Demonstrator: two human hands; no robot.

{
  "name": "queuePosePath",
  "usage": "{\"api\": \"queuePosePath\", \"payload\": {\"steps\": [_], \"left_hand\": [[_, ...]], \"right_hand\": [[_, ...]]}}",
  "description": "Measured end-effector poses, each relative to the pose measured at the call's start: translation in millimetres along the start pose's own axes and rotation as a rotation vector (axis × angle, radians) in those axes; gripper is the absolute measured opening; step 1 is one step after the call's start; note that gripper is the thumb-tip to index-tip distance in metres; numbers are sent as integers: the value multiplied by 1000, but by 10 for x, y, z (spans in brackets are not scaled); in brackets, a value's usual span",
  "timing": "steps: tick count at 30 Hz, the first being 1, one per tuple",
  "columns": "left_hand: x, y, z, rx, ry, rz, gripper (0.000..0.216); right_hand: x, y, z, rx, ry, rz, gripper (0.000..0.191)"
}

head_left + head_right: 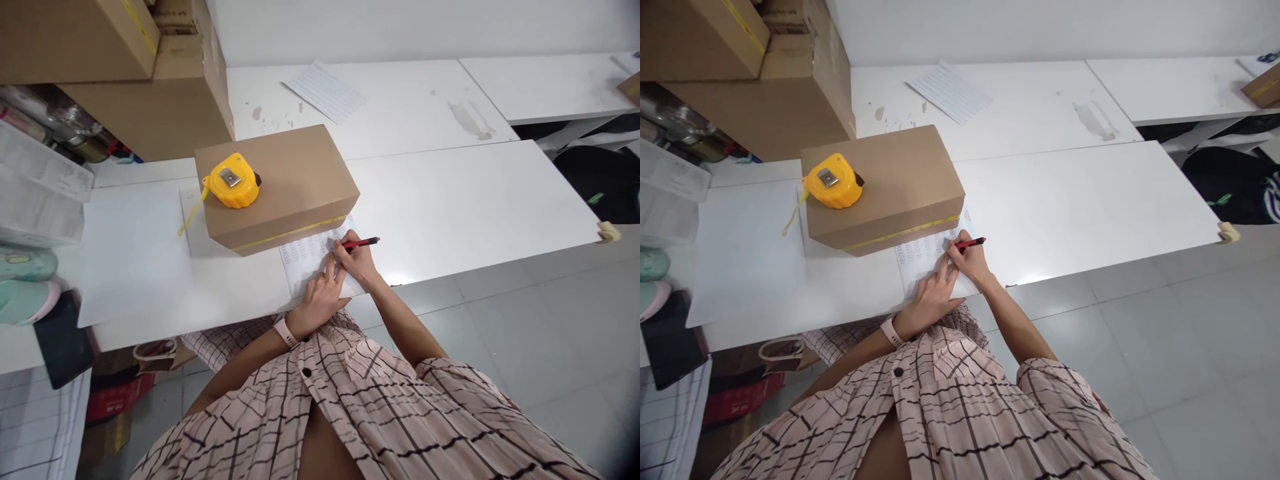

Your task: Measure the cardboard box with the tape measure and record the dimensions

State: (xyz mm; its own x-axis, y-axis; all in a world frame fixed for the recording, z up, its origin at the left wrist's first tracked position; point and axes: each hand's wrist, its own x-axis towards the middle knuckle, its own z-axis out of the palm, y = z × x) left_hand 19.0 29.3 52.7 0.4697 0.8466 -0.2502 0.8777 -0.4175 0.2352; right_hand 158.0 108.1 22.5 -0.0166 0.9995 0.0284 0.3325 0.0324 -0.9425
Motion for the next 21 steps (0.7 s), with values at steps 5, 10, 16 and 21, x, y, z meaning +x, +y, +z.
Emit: {"api": "queuePosePath", "payload": {"steps": [5,10,16,21], "left_hand": [[7,-7,29,-17,-9,0,78],[17,-20,70,-8,16,18,79],[35,-25,89,-27,4,2,82],[28,-16,56,5,2,10,80]], "right_hand": [[7,29,0,-8,15,-15,30],[13,30,-1,11,12,-11,29],[15,39,-3,1,31,0,29],[24,59,1,2,24,-15,29]]}}
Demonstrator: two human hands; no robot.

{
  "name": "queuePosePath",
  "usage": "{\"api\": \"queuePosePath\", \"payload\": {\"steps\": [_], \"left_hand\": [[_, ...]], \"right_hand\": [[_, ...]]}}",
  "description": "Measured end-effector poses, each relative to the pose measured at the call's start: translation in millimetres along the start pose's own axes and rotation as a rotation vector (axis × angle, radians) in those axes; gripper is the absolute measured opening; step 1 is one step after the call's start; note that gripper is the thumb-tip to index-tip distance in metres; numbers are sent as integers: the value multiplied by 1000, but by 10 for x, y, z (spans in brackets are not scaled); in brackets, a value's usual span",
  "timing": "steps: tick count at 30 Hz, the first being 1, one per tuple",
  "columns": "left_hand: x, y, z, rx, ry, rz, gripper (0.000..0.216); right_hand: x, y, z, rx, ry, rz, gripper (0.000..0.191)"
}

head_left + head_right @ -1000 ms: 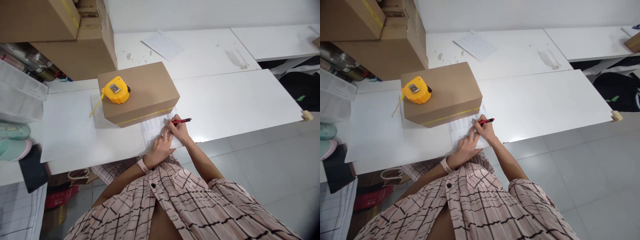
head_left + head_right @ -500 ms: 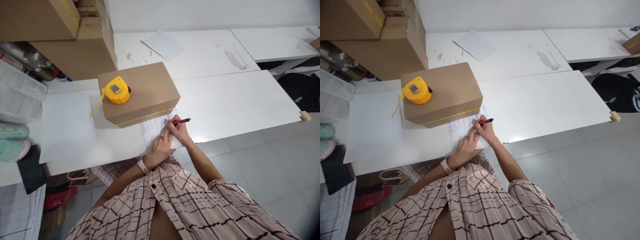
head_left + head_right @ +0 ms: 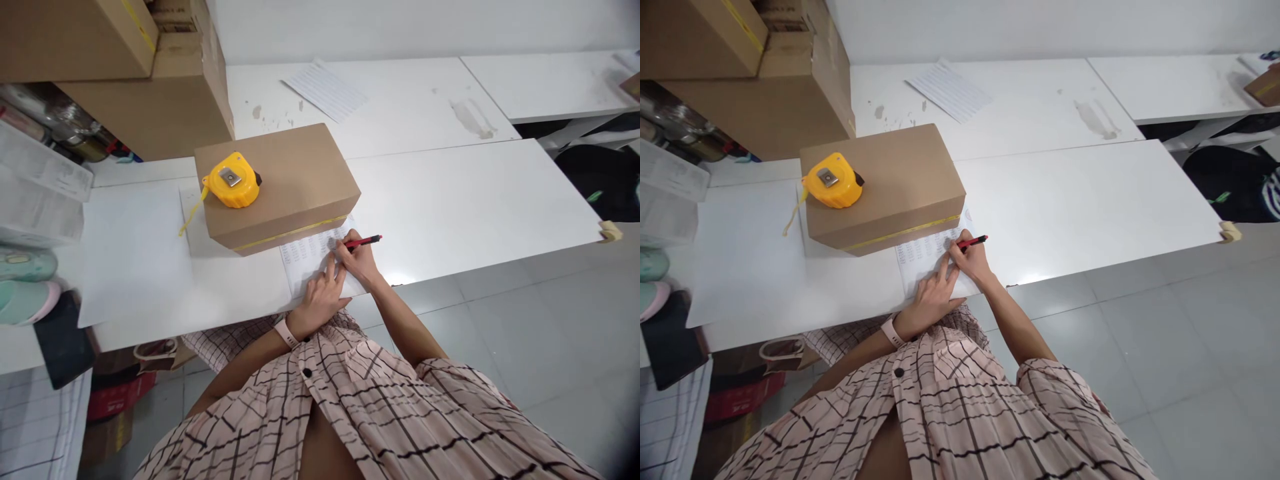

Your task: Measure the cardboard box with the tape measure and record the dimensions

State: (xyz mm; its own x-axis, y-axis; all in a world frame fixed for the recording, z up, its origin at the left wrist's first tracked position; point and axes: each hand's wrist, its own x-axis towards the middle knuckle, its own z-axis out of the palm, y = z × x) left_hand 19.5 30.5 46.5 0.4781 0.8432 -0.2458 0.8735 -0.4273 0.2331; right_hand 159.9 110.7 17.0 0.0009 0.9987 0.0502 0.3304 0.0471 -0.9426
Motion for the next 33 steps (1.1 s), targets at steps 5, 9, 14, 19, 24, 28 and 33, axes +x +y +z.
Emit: {"api": "queuePosePath", "payload": {"steps": [5,9,14,19,24,28,33], "left_hand": [[2,2,-7,-17,-8,-12,80],[24,-10,39,-15,-32,-16,82],[6,-11,37,27,15,3,79],[3,8,-25,28,-17,-5,80],[-15,19,-32,81,16,-3,78],[-14,12,-14,67,28,8,80],[-2,-2,26,14,26,-2,80]], "right_hand": [[-1,0,0,20,11,9,27],[1,0,-4,-10,46,31,27],[5,-12,-5,10,38,10,28],[2,-7,-4,-2,40,-2,27],[3,16,3,8,42,7,26],[5,20,4,23,48,16,26],[8,20,2,18,63,8,25]]}}
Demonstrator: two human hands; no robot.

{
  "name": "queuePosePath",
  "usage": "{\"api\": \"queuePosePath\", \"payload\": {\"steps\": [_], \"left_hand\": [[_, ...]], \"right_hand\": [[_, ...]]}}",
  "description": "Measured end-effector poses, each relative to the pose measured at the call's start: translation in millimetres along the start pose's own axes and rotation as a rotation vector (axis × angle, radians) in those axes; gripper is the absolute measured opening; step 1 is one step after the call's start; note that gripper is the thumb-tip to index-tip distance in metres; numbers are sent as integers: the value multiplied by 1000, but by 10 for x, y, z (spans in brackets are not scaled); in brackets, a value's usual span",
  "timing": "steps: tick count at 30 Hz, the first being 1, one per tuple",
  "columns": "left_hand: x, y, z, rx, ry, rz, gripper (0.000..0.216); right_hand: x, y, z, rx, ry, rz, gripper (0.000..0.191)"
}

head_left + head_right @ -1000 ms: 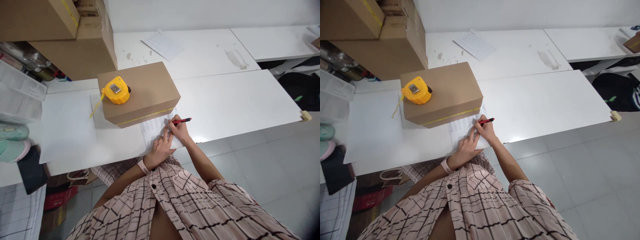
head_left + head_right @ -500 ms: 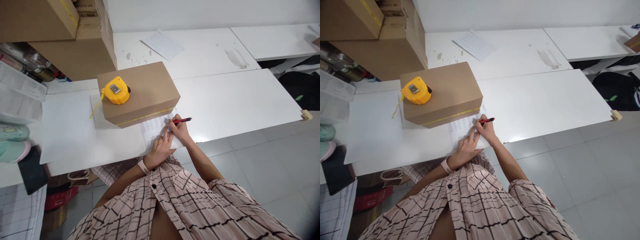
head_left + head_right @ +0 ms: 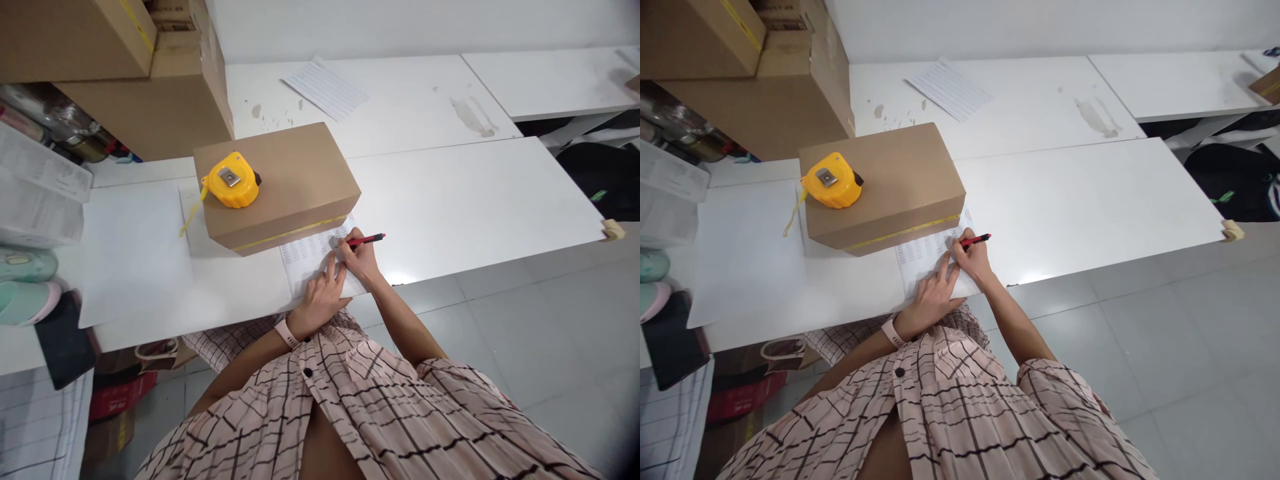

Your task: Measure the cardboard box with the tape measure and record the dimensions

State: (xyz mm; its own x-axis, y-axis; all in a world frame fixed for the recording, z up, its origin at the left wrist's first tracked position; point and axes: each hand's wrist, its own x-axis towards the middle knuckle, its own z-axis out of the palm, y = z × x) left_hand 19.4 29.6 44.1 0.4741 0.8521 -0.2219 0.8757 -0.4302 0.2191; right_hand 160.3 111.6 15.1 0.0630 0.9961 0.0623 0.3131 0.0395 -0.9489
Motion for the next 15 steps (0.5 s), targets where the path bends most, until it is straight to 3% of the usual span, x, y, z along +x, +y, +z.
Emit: {"api": "queuePosePath", "payload": {"steps": [15], "left_hand": [[30,-12,42,-29,-11,-9,80]], "right_hand": [[3,12,-1,-39,26,0,24]]}}
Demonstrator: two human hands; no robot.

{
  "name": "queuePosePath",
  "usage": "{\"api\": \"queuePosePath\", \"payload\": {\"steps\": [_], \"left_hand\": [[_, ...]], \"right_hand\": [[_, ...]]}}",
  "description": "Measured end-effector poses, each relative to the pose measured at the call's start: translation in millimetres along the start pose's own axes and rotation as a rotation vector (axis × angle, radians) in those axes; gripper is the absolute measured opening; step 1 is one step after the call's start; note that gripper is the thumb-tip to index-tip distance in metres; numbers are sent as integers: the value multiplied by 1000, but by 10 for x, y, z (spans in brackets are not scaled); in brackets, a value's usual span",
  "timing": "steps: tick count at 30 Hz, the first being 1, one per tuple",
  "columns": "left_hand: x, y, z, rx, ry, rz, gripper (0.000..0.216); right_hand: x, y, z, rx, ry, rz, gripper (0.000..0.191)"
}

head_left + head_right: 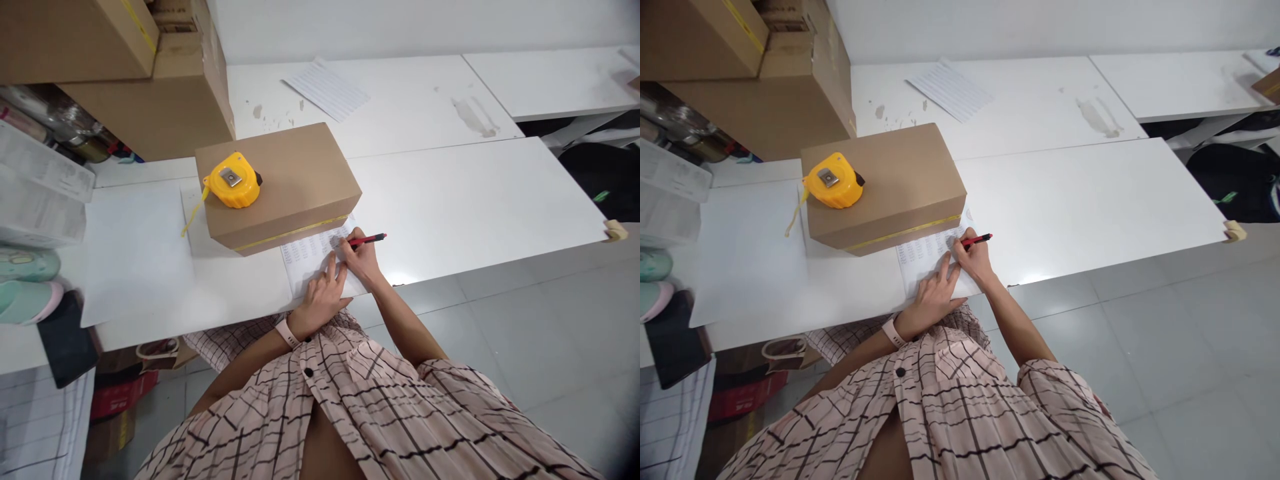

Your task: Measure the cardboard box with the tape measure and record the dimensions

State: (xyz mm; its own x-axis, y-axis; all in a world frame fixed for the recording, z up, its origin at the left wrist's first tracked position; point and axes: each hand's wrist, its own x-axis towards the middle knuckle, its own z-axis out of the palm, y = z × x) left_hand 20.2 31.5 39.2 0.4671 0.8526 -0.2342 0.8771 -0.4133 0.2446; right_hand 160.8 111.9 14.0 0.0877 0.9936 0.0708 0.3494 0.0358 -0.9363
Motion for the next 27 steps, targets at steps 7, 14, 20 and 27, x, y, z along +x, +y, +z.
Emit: {"api": "queuePosePath", "payload": {"steps": [7,14,20,27], "left_hand": [[-11,12,-17,40,38,19,80],[-21,-10,49,41,45,13,80],[-17,12,-5,1,12,6,78],[-113,-139,-245,-309,-57,78,71]], "right_hand": [[2,10,6,-6,2,-9,23],[1,9,0,16,0,-11,22],[-13,-25,19,22,-2,-13,24],[-13,65,-291,-179,236,-66,14]]}}
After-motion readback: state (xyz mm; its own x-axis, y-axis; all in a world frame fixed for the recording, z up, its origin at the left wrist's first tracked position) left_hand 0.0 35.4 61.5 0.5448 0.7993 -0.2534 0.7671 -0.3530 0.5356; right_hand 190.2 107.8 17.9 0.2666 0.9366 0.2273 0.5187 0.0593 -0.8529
